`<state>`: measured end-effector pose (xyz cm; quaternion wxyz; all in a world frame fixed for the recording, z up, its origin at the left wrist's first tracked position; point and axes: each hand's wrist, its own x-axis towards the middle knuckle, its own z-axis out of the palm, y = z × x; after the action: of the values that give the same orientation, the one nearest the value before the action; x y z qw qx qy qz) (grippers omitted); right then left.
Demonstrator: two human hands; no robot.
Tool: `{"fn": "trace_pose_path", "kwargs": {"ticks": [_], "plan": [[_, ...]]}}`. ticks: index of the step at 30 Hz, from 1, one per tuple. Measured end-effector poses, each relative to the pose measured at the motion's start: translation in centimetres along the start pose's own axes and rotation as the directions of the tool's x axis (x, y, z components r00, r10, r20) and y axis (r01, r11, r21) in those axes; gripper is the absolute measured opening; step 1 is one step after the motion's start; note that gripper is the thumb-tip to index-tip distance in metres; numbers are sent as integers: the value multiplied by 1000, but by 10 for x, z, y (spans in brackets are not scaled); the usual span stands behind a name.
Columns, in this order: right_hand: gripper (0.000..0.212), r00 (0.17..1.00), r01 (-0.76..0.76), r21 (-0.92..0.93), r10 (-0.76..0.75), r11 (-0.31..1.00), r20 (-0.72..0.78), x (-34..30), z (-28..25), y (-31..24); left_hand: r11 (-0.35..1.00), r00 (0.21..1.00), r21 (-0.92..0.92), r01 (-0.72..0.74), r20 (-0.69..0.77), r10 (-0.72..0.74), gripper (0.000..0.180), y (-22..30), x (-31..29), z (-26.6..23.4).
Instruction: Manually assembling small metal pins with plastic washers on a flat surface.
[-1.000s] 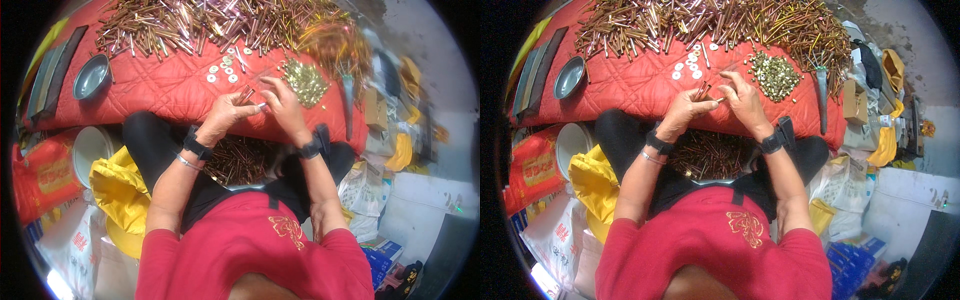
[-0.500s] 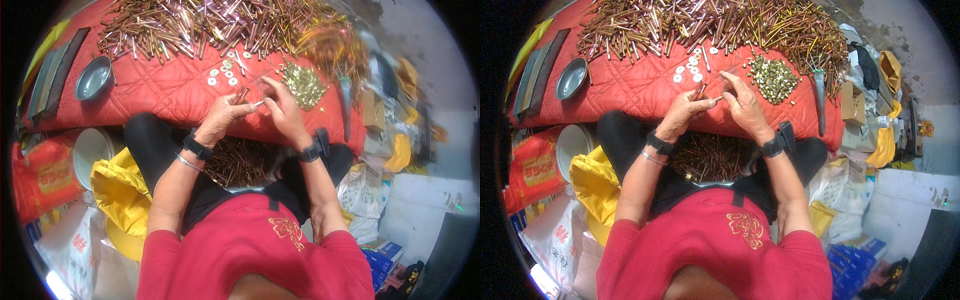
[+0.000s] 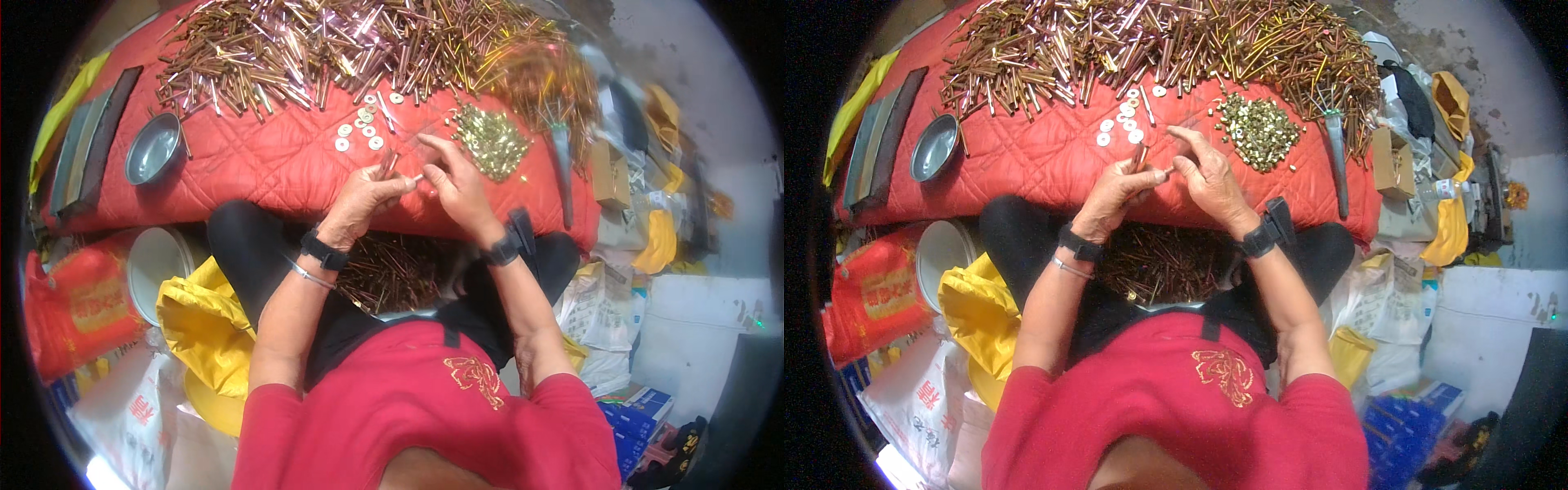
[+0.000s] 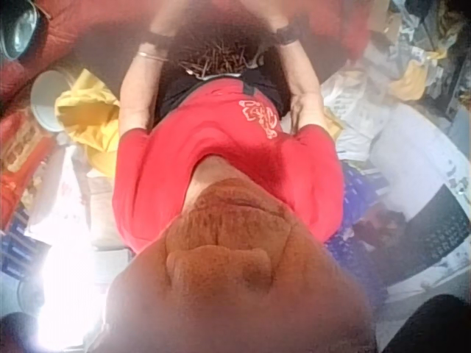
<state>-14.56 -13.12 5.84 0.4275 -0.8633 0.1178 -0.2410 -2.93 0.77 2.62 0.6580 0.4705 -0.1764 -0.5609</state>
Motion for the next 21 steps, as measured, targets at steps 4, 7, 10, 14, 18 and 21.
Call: {"fn": "trace_pose_path", "kwargs": {"ticks": [4, 7, 10, 14, 18, 21], "plan": [[35, 991, -135, -5, 135, 991, 11, -2, -1, 2, 999, 1000, -31, 30, 8, -29, 18, 2, -2, 0], [35, 998, -59, -2, 59, 998, 26, -2, -1, -1, 998, 999, -63, -22, 31, 24, 17, 1, 1, -5], [33, 956, -278, 101, 264, 955, 131, 2, -3, -8, 999, 998, -24, 25, -51, -26, 14, -2, -1, 6], [31, 997, 30, -64, -34, 998, -70, 5, 1, 1, 999, 1000, -35, 12, -2, -12, 13, -1, 6, -4], [28, 996, 68, -1, -68, 998, 56, 5, 4, 9, 1000, 998, 20, 19, -58, -18, 13, -2, 4, 1], [23, 985, 174, 0, -174, 985, -13, 7, 14, 17, 989, 983, 118, -84, -155, 102, 11, -3, 2, 10]]}}
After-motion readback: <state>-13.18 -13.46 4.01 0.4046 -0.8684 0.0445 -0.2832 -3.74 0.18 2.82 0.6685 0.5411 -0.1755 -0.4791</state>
